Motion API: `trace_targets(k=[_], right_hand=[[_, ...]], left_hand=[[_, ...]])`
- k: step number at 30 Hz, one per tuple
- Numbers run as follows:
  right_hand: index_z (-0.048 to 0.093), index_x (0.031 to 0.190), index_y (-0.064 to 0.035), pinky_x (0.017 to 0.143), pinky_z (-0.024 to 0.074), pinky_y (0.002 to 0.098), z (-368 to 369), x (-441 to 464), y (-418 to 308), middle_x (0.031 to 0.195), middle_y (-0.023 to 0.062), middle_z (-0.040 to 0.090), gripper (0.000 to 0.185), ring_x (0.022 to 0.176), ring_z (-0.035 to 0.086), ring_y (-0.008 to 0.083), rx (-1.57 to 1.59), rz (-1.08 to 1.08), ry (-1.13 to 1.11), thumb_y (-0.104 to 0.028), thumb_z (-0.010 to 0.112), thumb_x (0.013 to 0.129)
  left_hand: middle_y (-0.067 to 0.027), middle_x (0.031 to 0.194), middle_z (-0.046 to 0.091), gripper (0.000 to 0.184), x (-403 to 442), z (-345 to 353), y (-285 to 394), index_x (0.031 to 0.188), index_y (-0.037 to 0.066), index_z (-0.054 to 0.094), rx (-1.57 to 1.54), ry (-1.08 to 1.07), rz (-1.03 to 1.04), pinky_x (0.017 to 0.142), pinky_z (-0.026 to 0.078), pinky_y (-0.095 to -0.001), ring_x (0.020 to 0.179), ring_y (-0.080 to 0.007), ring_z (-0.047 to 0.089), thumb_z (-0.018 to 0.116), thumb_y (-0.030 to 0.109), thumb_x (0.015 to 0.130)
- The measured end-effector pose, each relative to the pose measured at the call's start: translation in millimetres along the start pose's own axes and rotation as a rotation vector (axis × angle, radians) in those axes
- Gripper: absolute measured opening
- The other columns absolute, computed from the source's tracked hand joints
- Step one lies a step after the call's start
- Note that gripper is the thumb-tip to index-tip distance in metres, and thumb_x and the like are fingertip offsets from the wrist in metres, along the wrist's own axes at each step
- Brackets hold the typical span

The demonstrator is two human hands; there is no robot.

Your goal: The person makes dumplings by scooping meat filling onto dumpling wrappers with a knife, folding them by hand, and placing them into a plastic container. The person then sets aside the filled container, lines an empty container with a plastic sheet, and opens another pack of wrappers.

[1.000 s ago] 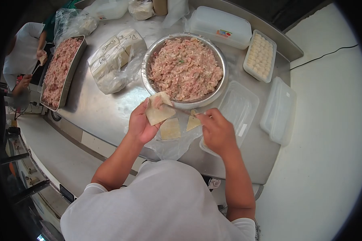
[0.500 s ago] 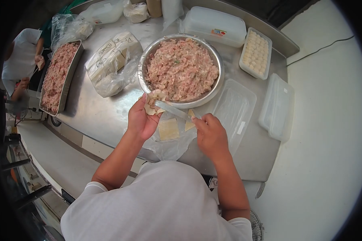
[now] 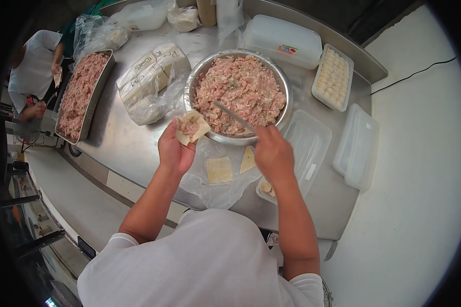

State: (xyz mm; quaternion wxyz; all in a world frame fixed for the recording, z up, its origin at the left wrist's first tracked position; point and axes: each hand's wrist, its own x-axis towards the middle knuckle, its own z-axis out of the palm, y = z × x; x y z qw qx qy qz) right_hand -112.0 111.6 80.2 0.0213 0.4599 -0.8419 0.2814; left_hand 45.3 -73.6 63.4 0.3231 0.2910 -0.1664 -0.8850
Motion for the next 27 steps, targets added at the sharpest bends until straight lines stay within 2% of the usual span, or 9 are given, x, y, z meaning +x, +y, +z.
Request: trace_targets(k=[4, 8, 10, 15, 17, 19, 21, 22, 27], right_hand=[[0.068, 0.103, -0.0096, 0.069, 0.0528, 0.0468, -16, 24, 29, 0.095, 0.0127, 0.062, 0.021, 0.084, 0.066, 0.0352, -0.166, 0.132, -0.161, -0.007, 0.055, 0.087], [0.07, 0.105, -0.0106, 0.07, 0.0527, 0.0451, -37, 6, -15, 0.093, 0.0124, 0.061, 0.023, 0.083, 0.065, 0.0336, -0.223, 0.105, -0.085, -0.005, 0.058, 0.086], [0.072, 0.107, -0.01, 0.069, 0.0526, 0.0432, -28, -9, -28, 0.089, 0.0114, 0.058, 0.025, 0.081, 0.063, 0.0308, 0.119, -0.094, 0.04, -0.003, 0.061, 0.085], [0.072, 0.106, -0.0075, 0.065, 0.0519, 0.0394, 2, -34, -23, 0.088, 0.0102, 0.057, 0.026, 0.078, 0.061, 0.0281, 0.024, -0.096, 0.019, 0.0, 0.065, 0.082], [0.072, 0.105, -0.0074, 0.065, 0.0521, 0.0385, -18, -37, -34, 0.088, 0.0105, 0.058, 0.026, 0.078, 0.061, 0.0278, 0.108, -0.043, 0.05, 0.0, 0.066, 0.081], [0.072, 0.105, -0.0074, 0.065, 0.0524, 0.0388, -40, -41, -40, 0.088, 0.0101, 0.058, 0.026, 0.078, 0.062, 0.0276, 0.145, 0.006, 0.062, 0.0, 0.065, 0.081], [0.072, 0.105, -0.0075, 0.066, 0.0526, 0.0392, -57, -45, -41, 0.087, 0.0098, 0.058, 0.027, 0.078, 0.063, 0.0275, 0.179, 0.044, 0.079, 0.0, 0.065, 0.081], [0.072, 0.105, -0.0077, 0.066, 0.0526, 0.0397, -63, -50, -41, 0.088, 0.0091, 0.058, 0.027, 0.079, 0.063, 0.0272, 0.163, 0.061, 0.008, 0.0, 0.065, 0.08], [0.072, 0.104, -0.008, 0.066, 0.0533, 0.0408, -86, -65, -46, 0.09, 0.008, 0.06, 0.027, 0.079, 0.064, 0.0269, 0.07, 0.108, -0.195, 0.001, 0.065, 0.08]], left_hand=[[-0.0142, 0.132, 0.06, 0.039, 5, -7, 5, 0.131, -0.001, 0.051, -0.022, 0.025, -0.024, 0.108, 0.048, -0.0414, 0.122, -0.0272, 0.06, 0.04, 0.028, 0.109], [-0.0152, 0.133, 0.06, 0.039, 6, -5, 6, 0.131, -0.002, 0.051, -0.029, -0.023, -0.11, 0.108, 0.047, -0.042, 0.122, -0.0281, 0.06, 0.04, 0.028, 0.109], [-0.015, 0.133, 0.06, 0.039, 7, -1, -3, 0.132, -0.002, 0.051, -0.023, -0.052, -0.113, 0.107, 0.047, -0.0419, 0.122, -0.0274, 0.06, 0.039, 0.028, 0.109], [-0.0142, 0.134, 0.059, 0.043, 5, 13, -11, 0.134, 0.0, 0.051, 0.047, -0.122, -0.119, 0.106, 0.047, -0.0407, 0.122, -0.0258, 0.06, 0.039, 0.032, 0.109], [-0.0129, 0.135, 0.059, 0.044, -1, 4, -4, 0.136, 0.0, 0.051, -0.106, -0.441, -0.201, 0.107, 0.046, -0.0405, 0.121, -0.0243, 0.06, 0.042, 0.033, 0.108], [-0.0163, 0.135, 0.059, 0.043, -10, 12, -5, 0.136, 0.0, 0.048, -0.175, -0.394, -0.215, 0.105, 0.05, -0.0409, 0.121, -0.0272, 0.061, 0.045, 0.033, 0.107], [-0.0125, 0.132, 0.06, 0.042, -8, 11, -6, 0.138, 0.006, 0.048, 0.342, -0.284, -0.155, 0.098, 0.054, -0.0376, 0.119, -0.0253, 0.062, 0.045, 0.033, 0.107], [-0.0087, 0.13, 0.061, 0.038, -11, 14, -8, 0.132, 0.007, 0.053, 0.507, -0.266, -0.192, 0.095, 0.053, -0.0366, 0.117, -0.0235, 0.062, 0.063, 0.008, 0.096], [-0.0124, 0.112, 0.068, 0.054, -18, 12, -24, 0.122, 0.003, 0.056, 1.338, -0.516, 0.166, 0.092, 0.052, -0.0375, 0.107, -0.0261, 0.067, 0.082, 0.0, 0.075]])
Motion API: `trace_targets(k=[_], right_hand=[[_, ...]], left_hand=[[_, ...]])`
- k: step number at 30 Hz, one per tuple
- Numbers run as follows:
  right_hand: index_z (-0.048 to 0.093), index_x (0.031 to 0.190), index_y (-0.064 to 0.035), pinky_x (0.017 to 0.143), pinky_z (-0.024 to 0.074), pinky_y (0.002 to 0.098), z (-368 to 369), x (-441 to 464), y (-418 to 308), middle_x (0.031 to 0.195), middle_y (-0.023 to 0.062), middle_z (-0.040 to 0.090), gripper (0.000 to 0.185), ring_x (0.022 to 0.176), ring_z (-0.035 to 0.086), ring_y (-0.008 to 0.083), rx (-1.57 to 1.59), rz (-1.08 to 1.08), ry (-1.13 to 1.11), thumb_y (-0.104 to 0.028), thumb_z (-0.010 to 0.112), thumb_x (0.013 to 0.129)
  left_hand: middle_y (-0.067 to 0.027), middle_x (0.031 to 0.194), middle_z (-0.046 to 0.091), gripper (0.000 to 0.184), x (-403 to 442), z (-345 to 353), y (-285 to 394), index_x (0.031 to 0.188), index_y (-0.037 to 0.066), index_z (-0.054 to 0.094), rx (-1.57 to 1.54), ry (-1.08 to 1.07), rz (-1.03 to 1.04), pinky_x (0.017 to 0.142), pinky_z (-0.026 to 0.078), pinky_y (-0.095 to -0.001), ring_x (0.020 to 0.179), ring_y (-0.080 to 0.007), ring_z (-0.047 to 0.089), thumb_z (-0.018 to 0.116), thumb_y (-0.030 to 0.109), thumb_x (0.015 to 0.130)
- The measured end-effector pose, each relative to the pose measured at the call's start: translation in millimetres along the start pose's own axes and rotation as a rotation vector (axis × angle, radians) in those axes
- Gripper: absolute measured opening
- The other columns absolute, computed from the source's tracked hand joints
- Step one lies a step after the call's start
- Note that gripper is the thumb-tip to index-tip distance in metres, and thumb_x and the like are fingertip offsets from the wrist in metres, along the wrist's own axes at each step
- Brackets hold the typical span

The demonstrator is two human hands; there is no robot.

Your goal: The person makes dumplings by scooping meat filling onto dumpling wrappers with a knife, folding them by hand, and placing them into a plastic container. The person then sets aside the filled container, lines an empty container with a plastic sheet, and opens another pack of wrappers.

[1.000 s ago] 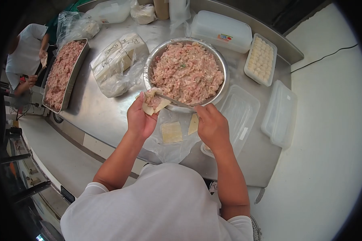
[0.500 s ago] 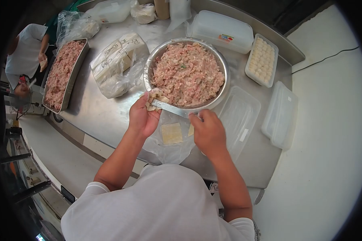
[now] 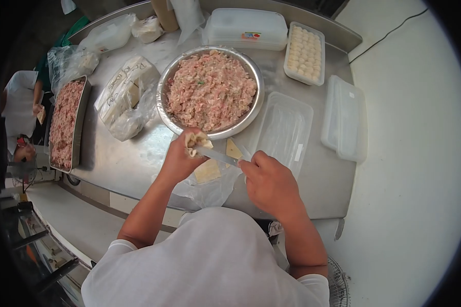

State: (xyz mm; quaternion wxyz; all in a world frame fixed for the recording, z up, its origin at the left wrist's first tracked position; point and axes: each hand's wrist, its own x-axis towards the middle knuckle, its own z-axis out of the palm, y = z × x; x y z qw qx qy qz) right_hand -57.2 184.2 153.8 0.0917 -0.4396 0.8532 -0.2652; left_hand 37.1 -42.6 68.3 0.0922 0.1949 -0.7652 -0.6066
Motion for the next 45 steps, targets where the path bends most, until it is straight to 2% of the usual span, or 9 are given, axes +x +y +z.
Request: trace_targets(k=[4, 7, 10, 15, 17, 25, 29, 31, 45], right_hand=[[0.072, 0.102, -0.0059, 0.066, 0.0532, 0.0366, -24, -24, 19, 0.088, 0.0087, 0.062, 0.022, 0.074, 0.064, 0.0258, 0.035, 0.079, -0.023, -0.001, 0.066, 0.082], [0.072, 0.102, -0.0034, 0.065, 0.0511, 0.0323, -23, -39, 38, 0.087, 0.0079, 0.065, 0.016, 0.072, 0.064, 0.0207, 0.234, 0.197, 0.113, -0.005, 0.069, 0.086], [0.071, 0.099, -0.0026, 0.063, 0.0509, 0.0313, 7, -57, 55, 0.087, 0.0048, 0.066, 0.012, 0.073, 0.065, 0.0168, 0.434, 0.432, 0.109, -0.012, 0.071, 0.091], [0.068, 0.104, -0.0038, 0.052, 0.0463, 0.0267, 86, -68, 46, 0.079, -0.0019, 0.058, 0.017, 0.062, 0.058, 0.0101, 0.886, 0.393, 0.283, -0.019, 0.07, 0.096], [0.063, 0.111, -0.0067, 0.046, 0.039, 0.0235, 88, -70, 36, 0.073, -0.0045, 0.053, 0.021, 0.052, 0.046, 0.0052, 1.782, 0.598, 0.337, -0.02, 0.07, 0.097], [0.062, 0.108, -0.0063, 0.043, 0.0319, 0.0207, 84, -111, 82, 0.077, -0.0022, 0.057, 0.015, 0.051, 0.039, 0.0018, 1.753, 0.669, 0.652, -0.013, 0.069, 0.096], [0.064, 0.111, -0.0029, 0.047, 0.0378, 0.0213, 76, -127, 101, 0.082, 0.0007, 0.062, 0.021, 0.055, 0.045, 0.003, 1.282, 0.877, 0.584, -0.011, 0.071, 0.093], [0.065, 0.114, 0.0004, 0.056, 0.0448, 0.0235, 84, -134, 114, 0.086, 0.003, 0.065, 0.028, 0.062, 0.053, 0.0063, 0.526, 0.898, 0.689, -0.011, 0.073, 0.09], [0.066, 0.113, -0.0001, 0.076, 0.0509, 0.0283, 111, -145, 136, 0.089, 0.0049, 0.068, 0.027, 0.079, 0.061, 0.0108, 0.592, 0.911, 0.645, -0.016, 0.071, 0.093]], left_hand=[[-0.0107, 0.091, 0.068, 0.035, 0, 19, -8, 0.107, -0.001, 0.063, 0.381, -0.059, 0.365, 0.079, 0.055, -0.0326, 0.087, -0.0182, 0.07, 0.077, -0.004, 0.075], [-0.0084, 0.086, 0.067, 0.023, 5, 30, 5, 0.104, -0.002, 0.063, 0.0, -0.129, -0.038, 0.066, 0.055, -0.0307, 0.07, -0.0134, 0.066, 0.077, 0.008, 0.088], [-0.0104, 0.084, 0.069, 0.025, 6, 50, 6, 0.098, 0.0, 0.065, -0.185, -0.091, 0.011, 0.063, 0.054, -0.0335, 0.064, -0.0143, 0.065, 0.073, 0.023, 0.095], [-0.0107, 0.099, 0.071, 0.04, -4, 110, 13, 0.109, -0.002, 0.067, -0.587, -0.339, -0.052, 0.089, 0.053, -0.0337, 0.093, -0.0162, 0.067, 0.052, 0.035, 0.107], [-0.0108, 0.106, 0.068, 0.04, -13, 132, 20, 0.113, -0.001, 0.067, -0.54, -0.376, -0.018, 0.093, 0.053, -0.0352, 0.1, -0.02, 0.066, 0.051, 0.035, 0.107], [-0.0156, 0.118, 0.064, 0.031, 14, 152, 16, 0.119, 0.007, 0.071, -0.018, -0.701, 0.629, 0.089, 0.056, -0.0397, 0.106, -0.0306, 0.067, 0.073, 0.005, 0.088], [-0.0163, 0.111, 0.066, 0.026, 41, 175, 1, 0.112, 0.006, 0.073, 0.144, -0.795, 0.6, 0.085, 0.056, -0.0407, 0.102, -0.0317, 0.068, 0.075, 0.006, 0.086], [-0.0171, 0.102, 0.065, 0.018, 53, 189, -9, 0.101, 0.004, 0.074, 0.378, -0.751, 0.479, 0.083, 0.055, -0.0409, 0.097, -0.0337, 0.067, 0.075, 0.006, 0.084], [-0.0185, 0.103, 0.068, 0.032, 51, 225, -41, 0.11, 0.003, 0.069, 0.39, -0.749, 0.497, 0.09, 0.051, -0.0464, 0.1, -0.0381, 0.063, 0.071, 0.0, 0.078]])
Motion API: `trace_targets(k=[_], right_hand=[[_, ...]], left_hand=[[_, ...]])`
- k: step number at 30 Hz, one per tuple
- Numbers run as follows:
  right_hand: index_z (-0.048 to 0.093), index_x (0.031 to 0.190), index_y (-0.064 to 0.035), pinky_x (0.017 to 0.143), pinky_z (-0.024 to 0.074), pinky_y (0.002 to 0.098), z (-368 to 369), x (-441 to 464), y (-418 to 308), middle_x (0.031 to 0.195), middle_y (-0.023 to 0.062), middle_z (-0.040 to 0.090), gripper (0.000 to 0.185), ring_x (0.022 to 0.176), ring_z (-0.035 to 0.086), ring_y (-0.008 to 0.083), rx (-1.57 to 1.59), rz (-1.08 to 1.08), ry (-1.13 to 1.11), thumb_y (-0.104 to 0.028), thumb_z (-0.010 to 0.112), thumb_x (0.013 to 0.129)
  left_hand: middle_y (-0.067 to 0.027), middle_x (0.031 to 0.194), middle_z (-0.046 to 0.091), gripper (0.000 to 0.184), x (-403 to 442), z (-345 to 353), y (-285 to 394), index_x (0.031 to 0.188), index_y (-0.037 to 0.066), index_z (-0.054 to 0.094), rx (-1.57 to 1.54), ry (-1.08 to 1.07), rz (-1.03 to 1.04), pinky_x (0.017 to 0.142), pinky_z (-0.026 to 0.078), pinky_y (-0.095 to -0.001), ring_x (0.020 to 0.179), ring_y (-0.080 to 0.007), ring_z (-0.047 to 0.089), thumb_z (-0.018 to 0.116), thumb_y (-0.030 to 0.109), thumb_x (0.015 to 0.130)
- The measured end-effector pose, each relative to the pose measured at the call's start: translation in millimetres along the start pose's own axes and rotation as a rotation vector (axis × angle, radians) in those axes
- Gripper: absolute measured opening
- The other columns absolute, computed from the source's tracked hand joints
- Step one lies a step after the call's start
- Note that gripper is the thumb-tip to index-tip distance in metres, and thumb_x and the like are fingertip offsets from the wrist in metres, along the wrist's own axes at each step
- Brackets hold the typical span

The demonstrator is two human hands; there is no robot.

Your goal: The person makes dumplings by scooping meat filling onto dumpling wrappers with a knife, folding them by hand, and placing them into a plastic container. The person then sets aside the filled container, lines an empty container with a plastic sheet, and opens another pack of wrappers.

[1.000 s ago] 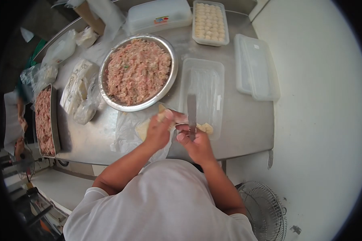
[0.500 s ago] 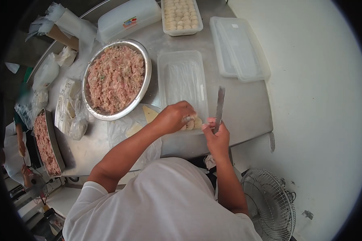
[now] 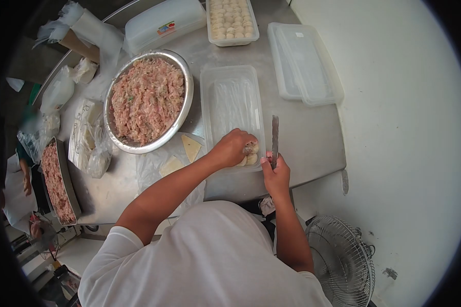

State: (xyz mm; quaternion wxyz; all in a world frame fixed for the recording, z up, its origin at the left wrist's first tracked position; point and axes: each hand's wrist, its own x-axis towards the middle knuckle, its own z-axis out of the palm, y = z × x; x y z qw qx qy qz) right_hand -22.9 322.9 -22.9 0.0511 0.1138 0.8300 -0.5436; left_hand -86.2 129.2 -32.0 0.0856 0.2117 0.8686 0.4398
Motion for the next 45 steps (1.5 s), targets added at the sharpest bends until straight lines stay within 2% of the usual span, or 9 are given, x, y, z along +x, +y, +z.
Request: trace_targets(k=[5, 8, 15, 19, 25, 30, 33, 40, 45], right_hand=[[0.066, 0.112, 0.0004, 0.076, 0.0515, 0.0302, -4, 3, 0, 0.09, 0.008, 0.069, 0.025, 0.08, 0.063, 0.0143, -0.049, -0.041, -0.041, -0.016, 0.07, 0.093], [0.065, 0.114, 0.0009, 0.075, 0.0517, 0.0326, -9, 4, -30, 0.093, 0.0106, 0.066, 0.024, 0.079, 0.064, 0.0194, -0.238, -0.265, -0.004, -0.013, 0.067, 0.094], [0.067, 0.117, -0.0023, 0.072, 0.0515, 0.038, 24, 21, -128, 0.095, 0.0124, 0.059, 0.03, 0.082, 0.063, 0.0291, -0.479, -0.688, -0.192, 0.001, 0.057, 0.089], [0.07, 0.115, -0.0073, 0.071, 0.0546, 0.0421, 81, 45, -177, 0.096, 0.0101, 0.06, 0.034, 0.083, 0.064, 0.0298, -0.666, -1.004, -0.208, 0.001, 0.058, 0.084], [0.072, 0.111, -0.0103, 0.07, 0.0566, 0.0426, 134, 77, -193, 0.093, 0.0098, 0.063, 0.03, 0.08, 0.066, 0.0304, -0.753, -1.141, -0.349, -0.005, 0.057, 0.086], [0.072, 0.11, -0.0083, 0.068, 0.0551, 0.044, 122, 77, -192, 0.092, 0.0098, 0.066, 0.032, 0.078, 0.067, 0.0329, -0.738, -1.142, -0.489, 0.001, 0.059, 0.083], [0.073, 0.108, -0.0084, 0.068, 0.0555, 0.0435, 112, 81, -204, 0.09, 0.0096, 0.066, 0.03, 0.078, 0.067, 0.0326, -0.816, -1.165, -0.579, 0.0, 0.059, 0.082], [0.075, 0.104, -0.0095, 0.073, 0.0561, 0.0442, 127, 79, -246, 0.09, 0.0107, 0.072, 0.027, 0.085, 0.069, 0.034, -1.108, -1.101, -0.757, -0.007, 0.055, 0.085], [0.072, 0.1, -0.0055, 0.071, 0.0554, 0.0398, 125, 73, -206, 0.083, 0.0121, 0.07, 0.017, 0.076, 0.068, 0.0276, -0.758, -0.759, -0.801, -0.009, 0.058, 0.091]], left_hand=[[-0.0169, 0.106, 0.069, 0.037, -13, -9, 11, 0.112, 0.003, 0.069, 0.064, -0.019, -0.064, 0.092, 0.051, -0.0459, 0.105, -0.0371, 0.062, 0.07, -0.002, 0.076], [-0.0146, 0.11, 0.066, 0.038, -54, -49, 38, 0.112, 0.002, 0.067, -0.006, 0.287, 0.12, 0.092, 0.052, -0.0438, 0.105, -0.0358, 0.062, 0.072, -0.002, 0.075], [-0.0142, 0.102, 0.062, 0.033, -192, -68, -10, 0.102, 0.004, 0.068, 0.181, 0.437, -0.354, 0.087, 0.051, -0.0445, 0.099, -0.0356, 0.059, 0.074, -0.003, 0.07], [-0.0143, 0.102, 0.063, 0.027, -214, -54, -33, 0.098, 0.003, 0.069, 0.156, 0.427, -0.308, 0.087, 0.051, -0.0446, 0.098, -0.0361, 0.06, 0.074, -0.002, 0.072], [-0.0142, 0.1, 0.065, 0.014, -214, -61, -29, 0.096, 0.002, 0.069, -0.042, 0.544, -0.354, 0.085, 0.052, -0.0406, 0.095, -0.0343, 0.064, 0.073, 0.0, 0.082], [-0.014, 0.101, 0.067, 0.013, -225, -66, -37, 0.099, 0.004, 0.067, -0.458, 0.923, -0.495, 0.086, 0.052, -0.0341, 0.097, -0.0292, 0.067, 0.072, 0.002, 0.087], [-0.0147, 0.099, 0.067, 0.02, -230, -71, -42, 0.099, 0.003, 0.069, -0.216, 0.803, -0.351, 0.087, 0.052, -0.0409, 0.096, -0.0354, 0.064, 0.074, 0.002, 0.079], [-0.0112, 0.094, 0.066, 0.02, -218, -67, -44, 0.09, 0.008, 0.074, 0.122, 0.582, -0.325, 0.081, 0.05, -0.0428, 0.089, -0.0335, 0.059, 0.078, 0.003, 0.07], [-0.0061, 0.093, 0.065, 0.019, -217, -58, -36, 0.09, 0.012, 0.076, 0.238, 0.608, -0.388, 0.085, 0.047, -0.0436, 0.096, -0.0298, 0.058, 0.082, 0.011, 0.072]])
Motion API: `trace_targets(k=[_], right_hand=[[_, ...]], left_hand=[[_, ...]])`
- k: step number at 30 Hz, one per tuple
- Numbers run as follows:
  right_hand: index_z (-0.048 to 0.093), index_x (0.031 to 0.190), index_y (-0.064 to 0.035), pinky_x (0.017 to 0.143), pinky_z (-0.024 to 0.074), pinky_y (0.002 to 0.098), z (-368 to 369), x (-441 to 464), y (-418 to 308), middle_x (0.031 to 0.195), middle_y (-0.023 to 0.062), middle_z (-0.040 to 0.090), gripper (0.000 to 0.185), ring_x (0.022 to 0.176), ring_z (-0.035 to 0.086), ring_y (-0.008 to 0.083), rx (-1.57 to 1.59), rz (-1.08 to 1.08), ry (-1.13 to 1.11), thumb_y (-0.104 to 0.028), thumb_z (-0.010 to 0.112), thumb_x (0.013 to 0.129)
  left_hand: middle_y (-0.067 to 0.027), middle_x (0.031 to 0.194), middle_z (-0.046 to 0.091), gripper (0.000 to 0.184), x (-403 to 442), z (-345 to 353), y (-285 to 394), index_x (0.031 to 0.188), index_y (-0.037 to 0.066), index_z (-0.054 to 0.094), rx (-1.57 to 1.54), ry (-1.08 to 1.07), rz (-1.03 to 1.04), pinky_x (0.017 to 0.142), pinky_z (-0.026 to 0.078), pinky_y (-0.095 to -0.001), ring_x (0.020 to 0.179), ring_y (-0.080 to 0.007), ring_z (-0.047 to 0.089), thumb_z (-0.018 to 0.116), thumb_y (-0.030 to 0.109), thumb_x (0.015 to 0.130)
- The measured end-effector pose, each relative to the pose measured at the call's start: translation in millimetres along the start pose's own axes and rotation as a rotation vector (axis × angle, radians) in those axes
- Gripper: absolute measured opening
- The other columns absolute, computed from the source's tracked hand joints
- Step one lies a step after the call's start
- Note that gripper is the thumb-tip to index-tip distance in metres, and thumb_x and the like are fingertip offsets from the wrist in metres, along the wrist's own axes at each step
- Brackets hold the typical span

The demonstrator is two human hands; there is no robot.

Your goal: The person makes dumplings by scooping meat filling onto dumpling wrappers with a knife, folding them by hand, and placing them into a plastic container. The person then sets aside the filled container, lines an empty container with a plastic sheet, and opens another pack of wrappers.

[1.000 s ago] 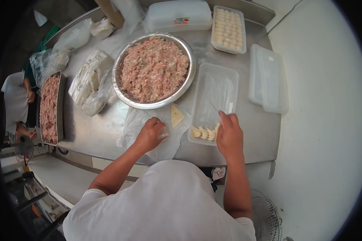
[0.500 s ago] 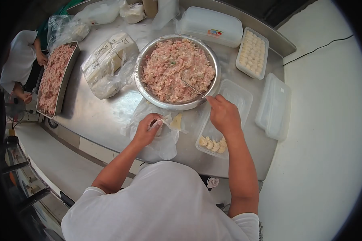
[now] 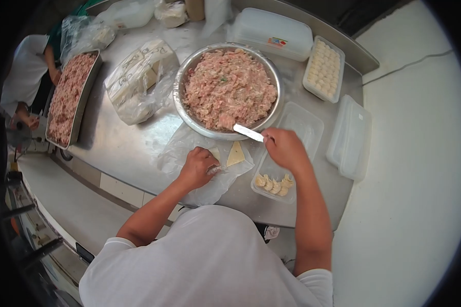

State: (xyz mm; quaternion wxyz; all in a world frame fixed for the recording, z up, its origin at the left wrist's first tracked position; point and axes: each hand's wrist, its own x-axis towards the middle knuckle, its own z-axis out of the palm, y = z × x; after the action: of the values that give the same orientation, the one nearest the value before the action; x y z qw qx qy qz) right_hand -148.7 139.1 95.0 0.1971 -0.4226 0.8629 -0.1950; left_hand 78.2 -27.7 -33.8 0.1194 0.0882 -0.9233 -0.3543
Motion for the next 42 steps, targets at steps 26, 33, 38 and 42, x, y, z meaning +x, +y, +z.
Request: trace_targets(k=[26, 33, 38, 42], right_hand=[[0.052, 0.102, -0.0047, 0.062, 0.0472, 0.0268, 170, -41, -26, 0.079, 0.0008, 0.054, 0.008, 0.066, 0.056, 0.0092, 1.195, 0.236, 0.156, -0.011, 0.057, 0.1], [0.061, 0.114, -0.0016, 0.07, 0.0514, 0.0369, 91, -45, -73, 0.093, 0.0111, 0.057, 0.019, 0.08, 0.06, 0.0233, 0.543, -0.152, 0.432, 0.001, 0.055, 0.095], [0.068, 0.115, -0.0033, 0.07, 0.0522, 0.0399, 77, -42, -68, 0.092, 0.011, 0.056, 0.031, 0.082, 0.062, 0.0277, 0.294, -0.23, 0.426, 0.006, 0.059, 0.087], [0.071, 0.112, -0.0055, 0.069, 0.0525, 0.0398, 41, -49, -73, 0.09, 0.01, 0.056, 0.033, 0.081, 0.062, 0.0282, 0.177, -0.179, 0.386, 0.006, 0.062, 0.083]], left_hand=[[-0.0145, 0.128, 0.063, 0.031, -3, -80, -13, 0.127, 0.003, 0.053, -1.996, 0.375, -0.388, 0.104, 0.049, -0.0433, 0.12, -0.0294, 0.061, 0.051, 0.025, 0.105], [-0.0208, 0.141, 0.053, 0.045, 32, -99, 26, 0.142, -0.004, 0.042, -1.877, 0.456, -0.648, 0.113, 0.044, -0.0484, 0.131, -0.0345, 0.054, 0.039, 0.027, 0.109], [-0.0191, 0.135, 0.057, 0.04, 54, -97, 25, 0.14, -0.004, 0.043, -2.01, 0.355, -0.565, 0.112, 0.046, -0.0454, 0.126, -0.0319, 0.057, 0.041, 0.021, 0.108], [-0.0153, 0.129, 0.061, 0.034, 64, -97, 25, 0.135, -0.002, 0.048, -1.763, 0.586, -0.649, 0.105, 0.05, -0.0406, 0.119, -0.0261, 0.062, 0.043, 0.017, 0.107]])
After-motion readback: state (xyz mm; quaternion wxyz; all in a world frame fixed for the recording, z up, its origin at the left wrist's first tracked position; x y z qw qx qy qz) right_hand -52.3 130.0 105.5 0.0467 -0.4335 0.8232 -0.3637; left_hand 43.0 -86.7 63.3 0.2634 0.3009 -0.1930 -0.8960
